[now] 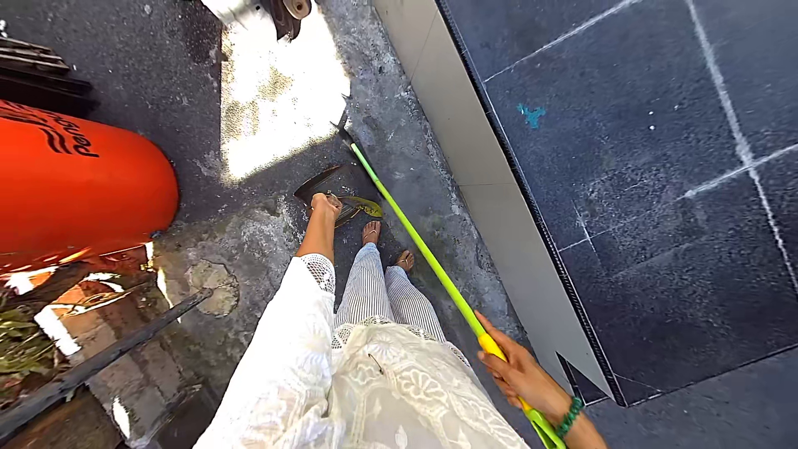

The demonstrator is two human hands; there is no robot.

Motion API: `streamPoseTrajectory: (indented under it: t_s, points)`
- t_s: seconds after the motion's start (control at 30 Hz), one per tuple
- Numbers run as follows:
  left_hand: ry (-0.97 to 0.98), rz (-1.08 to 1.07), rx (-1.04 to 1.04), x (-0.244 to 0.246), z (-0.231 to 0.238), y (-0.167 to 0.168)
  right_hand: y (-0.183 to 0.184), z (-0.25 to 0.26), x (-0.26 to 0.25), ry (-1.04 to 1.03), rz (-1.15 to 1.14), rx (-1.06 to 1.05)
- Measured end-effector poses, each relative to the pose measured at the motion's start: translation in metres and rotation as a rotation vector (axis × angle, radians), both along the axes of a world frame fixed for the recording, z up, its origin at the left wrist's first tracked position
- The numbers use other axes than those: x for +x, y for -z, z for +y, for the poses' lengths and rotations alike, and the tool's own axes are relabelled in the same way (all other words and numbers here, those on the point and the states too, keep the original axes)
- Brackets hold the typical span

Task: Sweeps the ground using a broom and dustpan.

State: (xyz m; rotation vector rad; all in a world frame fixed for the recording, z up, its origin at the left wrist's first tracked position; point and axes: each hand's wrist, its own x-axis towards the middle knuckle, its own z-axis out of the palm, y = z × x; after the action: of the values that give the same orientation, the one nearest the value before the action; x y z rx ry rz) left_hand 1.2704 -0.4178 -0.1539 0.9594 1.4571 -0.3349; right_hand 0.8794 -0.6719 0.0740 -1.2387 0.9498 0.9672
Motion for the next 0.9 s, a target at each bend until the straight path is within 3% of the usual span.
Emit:
streamPoseTrajectory:
  t_s: [0.07,0.13,0.23,0.3,0.47,0.6,0.7,0.77,0.9]
  points:
    - [0.016,0.010,0.007,-0.004,0.006,0.002,0.002,0.001,0.000,-0.117,0.005,-0.099]
    - [0.033,0.031,0.023,-0.008,0.008,0.007,0.032,0.016,0.011,-0.156,0.013,-0.119]
    - [0.029,0.018,0.005,-0.016,0.012,0.008,0.084,0.040,0.031,-0.057,0.052,0.033]
    - [-0.002,-0.001,-0.021,-0.018,0.022,0.008,0.093,0.041,0.035,-0.030,0.037,0.134]
    - [0.022,-0.026,-0.059,-0.056,0.086,-0.009,0.030,-0.007,0.004,-0.094,-0.060,0.143]
    - [0.074,-0.045,-0.175,-0.127,0.162,-0.031,-0.024,-0.043,-0.017,-0.128,-0.098,0.043]
    - [-0.076,-0.056,-0.405,-0.195,0.216,-0.056,-0.054,-0.062,-0.028,-0.119,-0.094,-0.024]
    - [-0.197,-0.052,-0.500,-0.217,0.212,-0.060,-0.048,-0.061,-0.025,-0.058,-0.107,-0.062]
    - [-0.427,-0.102,-0.490,-0.220,0.182,-0.029,-0.014,-0.045,0.003,-0.009,-0.113,-0.137]
